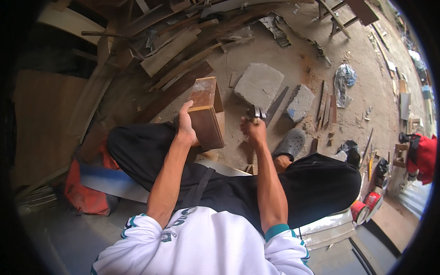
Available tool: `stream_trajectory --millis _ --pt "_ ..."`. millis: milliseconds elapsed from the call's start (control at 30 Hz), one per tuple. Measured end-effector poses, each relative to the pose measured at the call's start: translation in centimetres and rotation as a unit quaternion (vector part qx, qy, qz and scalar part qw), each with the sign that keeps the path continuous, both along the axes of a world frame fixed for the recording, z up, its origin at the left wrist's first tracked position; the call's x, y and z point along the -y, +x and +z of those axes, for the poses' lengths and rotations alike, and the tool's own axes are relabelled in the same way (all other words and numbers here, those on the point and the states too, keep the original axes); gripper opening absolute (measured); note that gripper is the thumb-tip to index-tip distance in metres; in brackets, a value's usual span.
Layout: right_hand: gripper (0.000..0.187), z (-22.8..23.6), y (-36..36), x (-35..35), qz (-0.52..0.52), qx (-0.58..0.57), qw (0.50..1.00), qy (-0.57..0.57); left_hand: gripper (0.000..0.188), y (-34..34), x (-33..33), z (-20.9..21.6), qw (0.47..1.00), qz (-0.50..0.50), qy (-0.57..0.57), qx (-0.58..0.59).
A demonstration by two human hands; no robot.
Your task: The person assembles a small wooden box by hand. They fit the side panels together, use a hammer to tap the joints into place, and then insert a flat wooden base panel to complete the structure.
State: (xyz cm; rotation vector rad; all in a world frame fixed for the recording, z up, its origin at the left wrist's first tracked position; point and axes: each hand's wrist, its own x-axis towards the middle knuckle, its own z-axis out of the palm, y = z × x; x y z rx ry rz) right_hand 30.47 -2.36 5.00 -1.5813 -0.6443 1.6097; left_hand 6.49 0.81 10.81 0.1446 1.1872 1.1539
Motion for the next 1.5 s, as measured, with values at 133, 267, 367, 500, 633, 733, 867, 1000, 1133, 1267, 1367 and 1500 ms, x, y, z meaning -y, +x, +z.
stream_trajectory --millis 133,267,367,500,633,733,867,1000,1133,1267,1367,1500 --pt "0.019 -4.9 2.1 1.0 -0.019 0.098 0.991 -0.093 0.045 -0.1 0.6 4.7 0.997 0.080 0.009 -0.002" --pt "0.019 -9.6 4.5 2.7 -0.061 0.073 0.985 -0.146 0.042 -2.7 0.1 2.5 0.994 0.078 -0.025 0.067" --pt "0.017 -12.1 4.9 2.5 -0.085 0.105 0.977 -0.164 0.034 -6.6 -0.5 -7.5 0.975 0.021 0.042 0.215" --pt "0.018 -10.0 4.2 2.2 -0.161 0.036 0.962 -0.219 0.031 -6.2 1.2 -17.2 0.972 0.113 -0.006 0.207" --pt "0.016 -7.6 0.9 1.2 -0.136 -0.012 0.970 -0.201 0.030 -10.1 4.5 -26.3 0.922 0.092 0.104 0.362" --pt "0.016 -6.0 3.2 1.6 -0.086 0.059 0.980 -0.171 0.032 -3.8 2.1 -22.9 0.874 0.362 -0.140 0.292" --pt "0.017 -8.7 2.9 2.4 -0.028 0.095 0.985 -0.139 0.025 -11.0 3.8 -27.1 0.951 0.001 -0.302 -0.068" --pt "0.022 -7.3 -1.7 1.5 0.030 0.110 0.981 -0.154 0.042 -21.4 5.1 -29.7 0.902 -0.023 -0.215 -0.374" --pt "0.021 -10.4 1.5 2.1 -0.017 0.129 0.970 -0.204 0.063 -14.9 -1.0 -20.4 0.938 -0.128 -0.148 -0.287" --pt "0.018 -10.7 -0.7 1.6 0.021 0.123 0.972 -0.200 0.078 -13.5 0.0 -17.9 0.882 -0.261 -0.246 -0.305" --pt "0.018 -13.0 -0.6 2.0 0.082 0.170 0.969 -0.162 0.088 -10.6 1.1 -17.6 0.828 -0.373 -0.277 -0.313" --pt "0.021 -13.9 -2.4 2.3 0.116 0.113 0.983 -0.089 0.103 -10.8 2.3 -19.6 0.853 -0.337 -0.266 -0.296"
